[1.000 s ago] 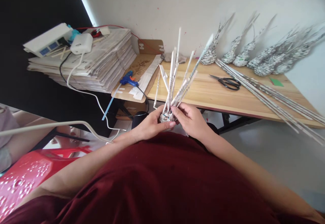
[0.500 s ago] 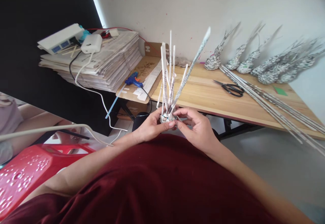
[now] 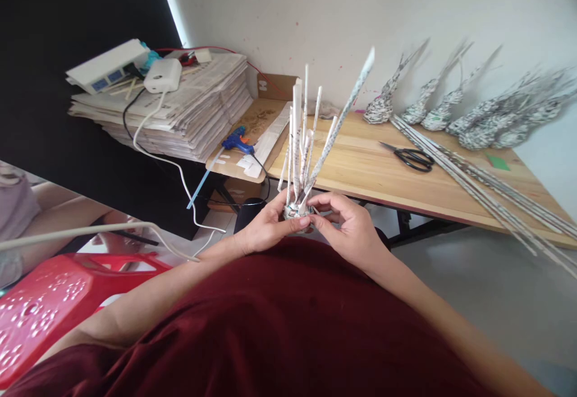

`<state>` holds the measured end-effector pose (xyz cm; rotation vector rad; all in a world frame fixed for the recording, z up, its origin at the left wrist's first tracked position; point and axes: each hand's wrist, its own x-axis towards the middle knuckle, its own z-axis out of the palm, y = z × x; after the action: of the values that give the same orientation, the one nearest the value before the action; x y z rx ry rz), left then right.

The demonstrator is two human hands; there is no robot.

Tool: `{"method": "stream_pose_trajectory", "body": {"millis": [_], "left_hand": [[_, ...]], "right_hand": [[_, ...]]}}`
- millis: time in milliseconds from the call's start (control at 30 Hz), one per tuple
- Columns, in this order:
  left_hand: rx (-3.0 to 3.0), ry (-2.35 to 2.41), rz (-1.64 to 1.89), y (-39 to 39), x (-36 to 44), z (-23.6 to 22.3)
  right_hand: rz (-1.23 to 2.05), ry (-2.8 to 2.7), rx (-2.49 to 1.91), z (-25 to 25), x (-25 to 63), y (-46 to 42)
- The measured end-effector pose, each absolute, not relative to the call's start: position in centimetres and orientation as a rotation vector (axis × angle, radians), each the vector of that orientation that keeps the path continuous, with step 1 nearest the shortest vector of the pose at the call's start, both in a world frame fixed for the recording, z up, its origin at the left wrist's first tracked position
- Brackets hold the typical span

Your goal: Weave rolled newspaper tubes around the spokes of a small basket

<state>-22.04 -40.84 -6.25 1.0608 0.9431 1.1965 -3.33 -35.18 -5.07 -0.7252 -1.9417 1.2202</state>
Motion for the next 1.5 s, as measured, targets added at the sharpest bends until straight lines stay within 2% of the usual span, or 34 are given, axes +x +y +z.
{"method": "stream_pose_trajectory", "body": {"millis": [533,733,967,1267,1500], "left_hand": [[1.112,0.951,1.222,-41.1,-22.0,-6.9],[1.119,0.964,1.208,-41.1,-22.0,-7.0],[1.096,0.959,1.198,-41.1,-22.0,-7.0],[1.091,0.952,1.165,-41.2,-21.8,-6.9],[0.978,0.909,1.130,-41.3,-21.6,-6.6]], "right_hand": [[1.299,-2.153,-0.637,-3.7,-2.9,-34.1],[1.228,-2.222,-0.616,-3.3,-2.7,-33.7],[1.443,-2.055,-0.676,-3.9,-2.9,-33.9],[1.381,-2.155,-0.720,-3.5,-2.7,-33.6],[1.569,-1.918,-0.790,-4.6,-2.9,-34.2]]}}
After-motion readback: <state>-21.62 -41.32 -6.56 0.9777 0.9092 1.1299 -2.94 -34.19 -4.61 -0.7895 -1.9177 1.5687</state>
